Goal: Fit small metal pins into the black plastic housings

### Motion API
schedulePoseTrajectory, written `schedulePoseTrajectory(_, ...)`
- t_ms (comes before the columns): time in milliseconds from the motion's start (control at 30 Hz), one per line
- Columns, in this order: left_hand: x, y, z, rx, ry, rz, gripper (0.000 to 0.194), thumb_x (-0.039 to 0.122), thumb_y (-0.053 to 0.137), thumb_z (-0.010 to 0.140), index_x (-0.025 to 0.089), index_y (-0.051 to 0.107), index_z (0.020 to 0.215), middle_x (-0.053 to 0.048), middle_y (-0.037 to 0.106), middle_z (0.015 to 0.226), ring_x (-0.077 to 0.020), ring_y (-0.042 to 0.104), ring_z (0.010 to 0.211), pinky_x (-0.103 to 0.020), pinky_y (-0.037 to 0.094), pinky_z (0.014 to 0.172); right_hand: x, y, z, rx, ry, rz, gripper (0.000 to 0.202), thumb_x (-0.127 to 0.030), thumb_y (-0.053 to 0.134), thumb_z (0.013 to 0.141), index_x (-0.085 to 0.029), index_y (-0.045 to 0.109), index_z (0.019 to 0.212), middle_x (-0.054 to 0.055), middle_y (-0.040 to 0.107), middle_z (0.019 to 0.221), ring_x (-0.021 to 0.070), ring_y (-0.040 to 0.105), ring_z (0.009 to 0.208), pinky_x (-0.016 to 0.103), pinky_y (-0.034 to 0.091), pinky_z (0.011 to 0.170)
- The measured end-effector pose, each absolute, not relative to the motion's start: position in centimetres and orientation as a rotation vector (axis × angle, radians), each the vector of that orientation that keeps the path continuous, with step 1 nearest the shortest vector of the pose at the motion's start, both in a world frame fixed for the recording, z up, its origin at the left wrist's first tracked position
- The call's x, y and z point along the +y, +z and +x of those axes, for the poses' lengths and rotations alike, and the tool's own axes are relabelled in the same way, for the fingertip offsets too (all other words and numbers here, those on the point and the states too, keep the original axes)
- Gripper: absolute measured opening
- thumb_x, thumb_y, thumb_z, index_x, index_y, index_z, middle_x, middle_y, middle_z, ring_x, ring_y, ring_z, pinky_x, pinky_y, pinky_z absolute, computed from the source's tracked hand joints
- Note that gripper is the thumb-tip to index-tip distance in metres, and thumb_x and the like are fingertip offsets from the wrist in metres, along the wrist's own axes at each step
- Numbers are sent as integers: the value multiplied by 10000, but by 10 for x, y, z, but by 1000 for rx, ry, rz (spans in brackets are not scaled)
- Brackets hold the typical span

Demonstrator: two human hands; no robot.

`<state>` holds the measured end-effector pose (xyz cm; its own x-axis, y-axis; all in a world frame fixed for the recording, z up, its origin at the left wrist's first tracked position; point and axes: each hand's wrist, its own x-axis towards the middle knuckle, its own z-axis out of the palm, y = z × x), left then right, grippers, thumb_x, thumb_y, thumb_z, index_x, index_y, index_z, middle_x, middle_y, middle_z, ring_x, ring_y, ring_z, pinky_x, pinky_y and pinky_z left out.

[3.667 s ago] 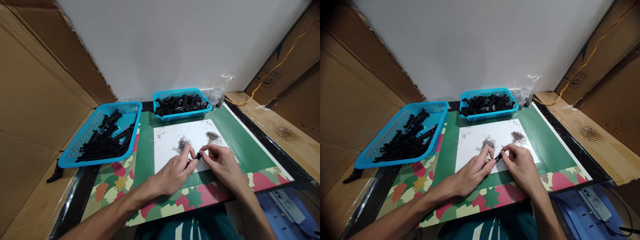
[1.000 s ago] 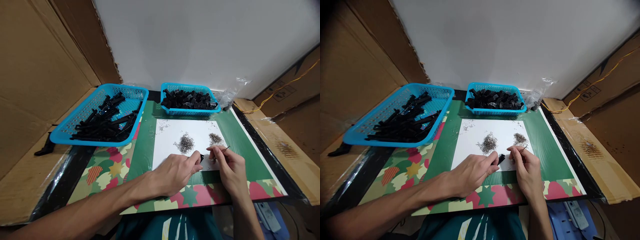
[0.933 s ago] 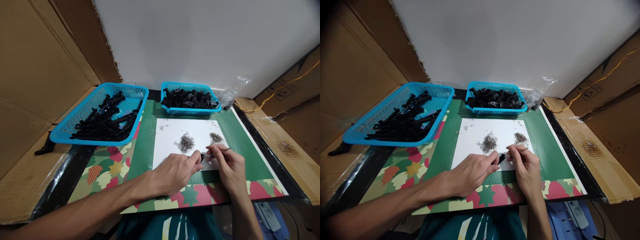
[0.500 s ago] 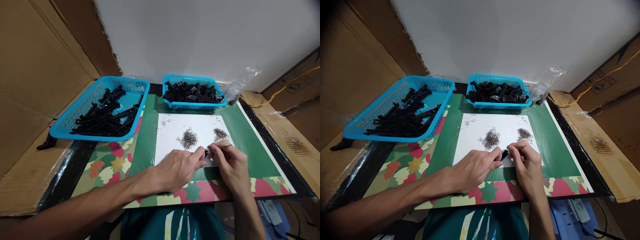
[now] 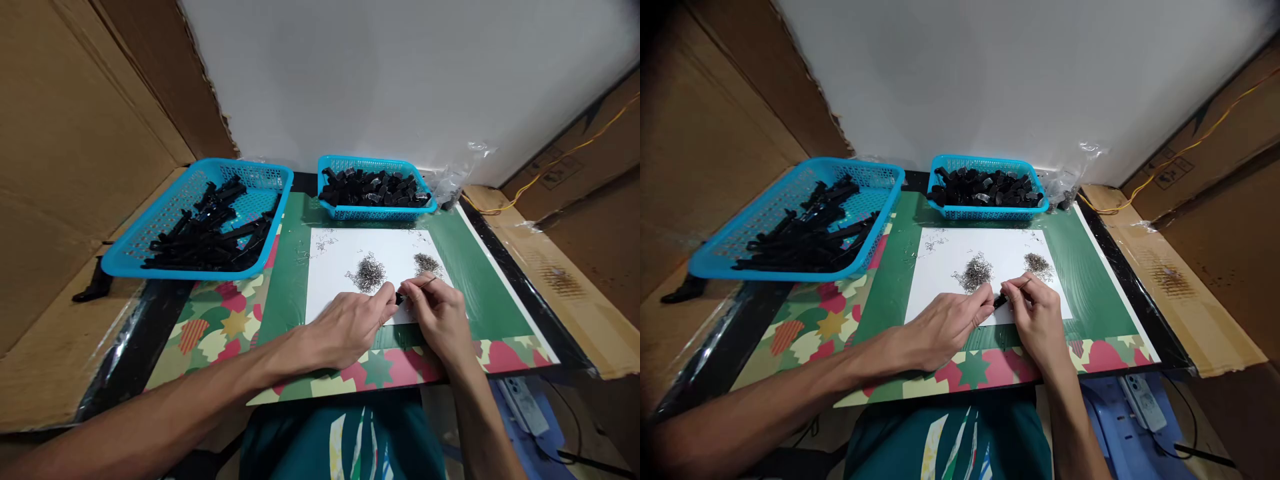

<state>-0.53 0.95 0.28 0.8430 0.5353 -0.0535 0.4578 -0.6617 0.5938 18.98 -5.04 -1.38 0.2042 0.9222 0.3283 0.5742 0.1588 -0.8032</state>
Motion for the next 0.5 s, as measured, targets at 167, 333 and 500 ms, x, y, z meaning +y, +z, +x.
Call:
schedulePoseTrajectory(167,11,-3,-7,737,240,2367,228,381,250,1158,254,420,1076,25,545,727,-213,552,598,-314,315,602,-51,-20,188,-1403,500,-1493,253,-327,640,1024,-208,747,828,16,652,758,176,594,677,310,448,662)
schedulePoseTrajectory(333,11,-2,-8,730,275,2323,199,357,273,1151,260,411,1045,25,539,746,-207,509,611,-311,293,623,-49,-21,189,-1361,556,-1466,284,-360,658,1009,-199,755,796,11,645,691,167,578,610,298,441,598)
schedulePoseTrajectory(500,11,11,-8,751,237,2247,227,366,274,1143,256,387,979,32,477,725,-203,440,605,-319,268,628,-44,-23,191,-1288,650,-1428,329,-424,674,981,-182,774,782,20,673,662,170,604,602,283,456,573)
